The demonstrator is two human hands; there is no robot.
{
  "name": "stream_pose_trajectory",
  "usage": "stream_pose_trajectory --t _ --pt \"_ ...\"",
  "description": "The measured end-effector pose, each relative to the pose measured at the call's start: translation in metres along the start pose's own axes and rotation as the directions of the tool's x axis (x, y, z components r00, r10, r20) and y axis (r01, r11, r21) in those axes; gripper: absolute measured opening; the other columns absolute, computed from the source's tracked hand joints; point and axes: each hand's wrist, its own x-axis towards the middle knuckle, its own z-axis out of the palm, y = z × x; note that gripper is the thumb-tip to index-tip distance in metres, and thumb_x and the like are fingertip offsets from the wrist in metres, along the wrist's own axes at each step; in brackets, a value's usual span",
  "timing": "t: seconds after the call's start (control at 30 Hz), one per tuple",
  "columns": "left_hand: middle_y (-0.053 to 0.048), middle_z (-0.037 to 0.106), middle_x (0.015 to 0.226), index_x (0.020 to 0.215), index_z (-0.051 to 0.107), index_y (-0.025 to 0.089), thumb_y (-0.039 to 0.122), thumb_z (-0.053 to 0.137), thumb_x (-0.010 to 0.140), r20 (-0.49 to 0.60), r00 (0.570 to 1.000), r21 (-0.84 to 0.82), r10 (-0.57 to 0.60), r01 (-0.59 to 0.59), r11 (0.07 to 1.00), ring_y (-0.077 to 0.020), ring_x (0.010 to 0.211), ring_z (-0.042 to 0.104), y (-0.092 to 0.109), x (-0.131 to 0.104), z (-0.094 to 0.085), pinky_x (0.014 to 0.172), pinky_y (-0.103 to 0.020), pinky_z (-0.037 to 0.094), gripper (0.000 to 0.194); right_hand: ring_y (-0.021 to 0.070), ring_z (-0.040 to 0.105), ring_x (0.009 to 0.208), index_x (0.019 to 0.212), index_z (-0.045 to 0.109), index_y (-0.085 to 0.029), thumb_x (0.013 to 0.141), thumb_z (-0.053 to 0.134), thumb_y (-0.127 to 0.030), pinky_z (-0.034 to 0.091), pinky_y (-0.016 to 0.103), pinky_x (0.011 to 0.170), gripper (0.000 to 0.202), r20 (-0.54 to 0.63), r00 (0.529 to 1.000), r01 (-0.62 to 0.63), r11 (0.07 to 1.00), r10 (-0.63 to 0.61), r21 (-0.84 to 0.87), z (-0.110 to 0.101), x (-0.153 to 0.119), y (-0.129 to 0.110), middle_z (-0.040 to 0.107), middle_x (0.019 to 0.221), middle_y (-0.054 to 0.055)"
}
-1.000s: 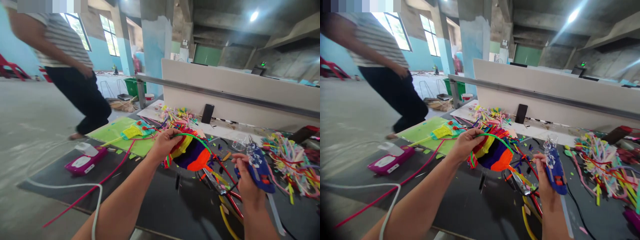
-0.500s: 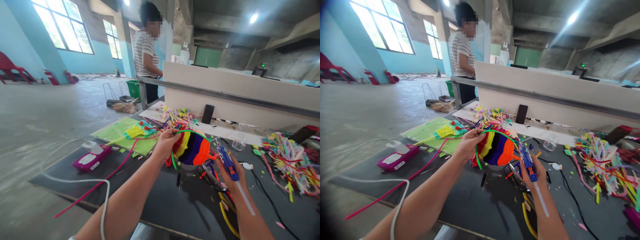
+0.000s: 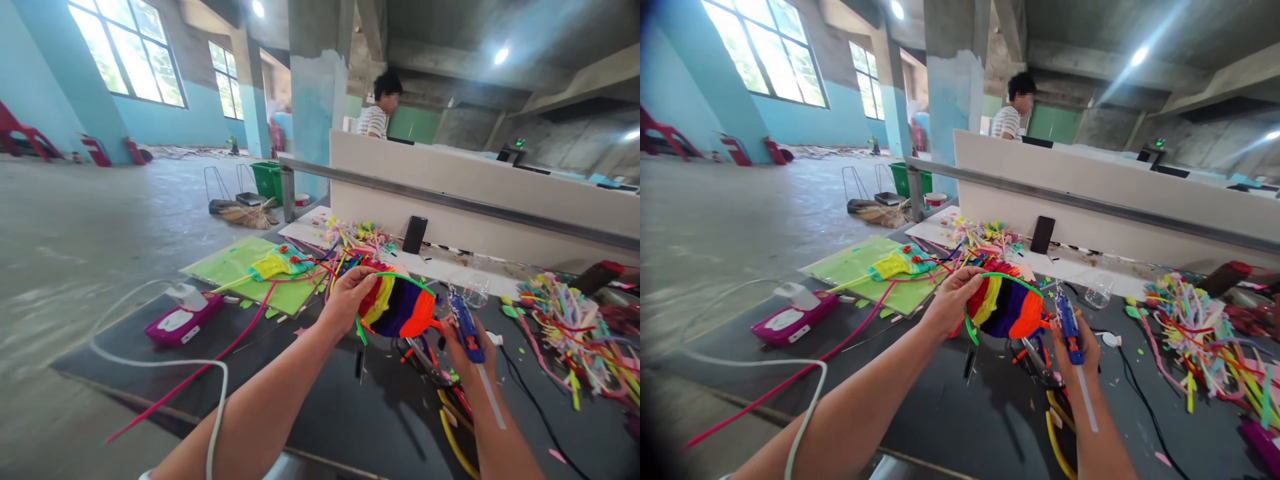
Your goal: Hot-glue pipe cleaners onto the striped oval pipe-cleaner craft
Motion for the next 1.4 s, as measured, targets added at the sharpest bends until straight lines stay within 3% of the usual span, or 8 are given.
stream_pose_trajectory --t 0.23,0.4,0.57,0.67,0.8,1.07,1.3,1.4 --pt "0.003 0.055 0.06 0.077 0.061 0.014 0.044 0.075 0.07 -0.062 0.997 0.035 -0.044 0.046 0.998 -0.0069 0.051 0.05 -0.007 -0.001 0.003 0.05 -0.018 0.041 0.034 0.021 0.057 0.07 0.088 0.064 -0.019 0.074 0.068 -0.042 0.045 0.037 0.067 0.026 -0.005 1.0 0.0 1.0 0.0 -0.013 0.001 0.0 -0.005 0.065 0.076 0.003" --pt "0.005 0.05 0.056 0.074 0.06 0.015 0.047 0.072 0.071 -0.094 0.995 0.117 0.032 -0.021 0.993 -0.0056 0.048 0.044 -0.011 -0.001 0.002 0.047 -0.017 0.037 0.035 0.0198 0.058 0.064 0.081 0.064 -0.019 0.074 0.068 -0.04 0.048 0.036 0.062 0.023 -0.034 0.999 0.015 1.0 -0.015 0.002 0.002 0.001 -0.014 0.066 0.073 0.003" --pt "0.006 0.046 0.055 0.072 0.059 0.015 0.046 0.068 0.075 -0.101 0.992 0.238 0.076 -0.05 0.97 -0.005 0.048 0.038 -0.015 -0.004 0.002 0.045 -0.017 0.032 0.033 0.0238 0.063 0.078 0.08 0.062 -0.019 0.078 0.064 -0.044 0.05 0.041 0.077 0.025 -0.14 0.989 0.06 0.998 -0.054 0.035 -0.004 -0.002 -0.027 0.067 0.082 0.006" --pt "0.005 0.045 0.056 0.072 0.06 0.015 0.046 0.066 0.077 -0.085 0.992 0.314 0.09 -0.059 0.947 -0.0054 0.048 0.037 -0.015 -0.008 0.005 0.045 -0.017 0.031 0.033 0.0236 0.065 0.078 0.076 0.064 -0.021 0.077 0.064 -0.043 0.052 0.038 0.074 0.022 -0.003 0.996 0.087 0.996 -0.087 0.014 -0.009 -0.009 -0.035 0.069 0.08 0.005" --pt "0.004 0.049 0.059 0.073 0.061 0.014 0.043 0.064 0.079 -0.087 0.987 0.405 0.138 -0.091 0.91 -0.0063 0.052 0.04 -0.011 -0.013 0.009 0.048 -0.017 0.033 0.03 0.0222 0.066 0.07 0.079 0.067 -0.022 0.077 0.063 -0.04 0.053 0.035 0.065 0.018 0.213 0.97 0.141 0.986 -0.118 -0.093 -0.008 -0.019 -0.046 0.07 0.076 0.004" --pt "0.003 0.049 0.058 0.074 0.061 0.014 0.039 0.062 0.081 -0.069 0.981 0.535 0.179 -0.115 0.837 -0.007 0.053 0.041 -0.012 -0.019 0.014 0.048 -0.017 0.034 0.026 0.0205 0.064 0.052 0.068 0.065 -0.02 0.076 0.062 -0.04 0.051 0.032 0.055 0.022 0.189 0.978 0.125 0.973 -0.088 -0.192 0.002 -0.022 -0.046 0.065 0.057 0.002" --pt "0.003 0.051 0.059 0.074 0.061 0.015 0.039 0.061 0.082 -0.095 0.98 0.544 0.175 -0.096 0.834 -0.0074 0.053 0.042 -0.012 -0.017 0.014 0.049 -0.017 0.035 0.025 0.0214 0.067 0.064 0.067 0.068 -0.022 0.073 0.058 -0.036 0.051 0.031 0.065 0.018 0.148 0.984 0.128 0.967 -0.097 -0.219 0.007 -0.025 -0.047 0.069 0.063 0.002" --pt "0.003 0.051 0.059 0.074 0.062 0.015 0.039 0.061 0.082 -0.08 0.979 0.548 0.185 -0.112 0.829 -0.0075 0.053 0.043 -0.012 -0.017 0.013 0.049 -0.018 0.036 0.025 0.0202 0.066 0.062 0.062 0.065 -0.023 0.072 0.056 -0.035 0.051 0.029 0.063 0.017 0.152 0.984 0.126 0.959 -0.089 -0.254 0.008 -0.024 -0.05 0.068 0.061 0.001"
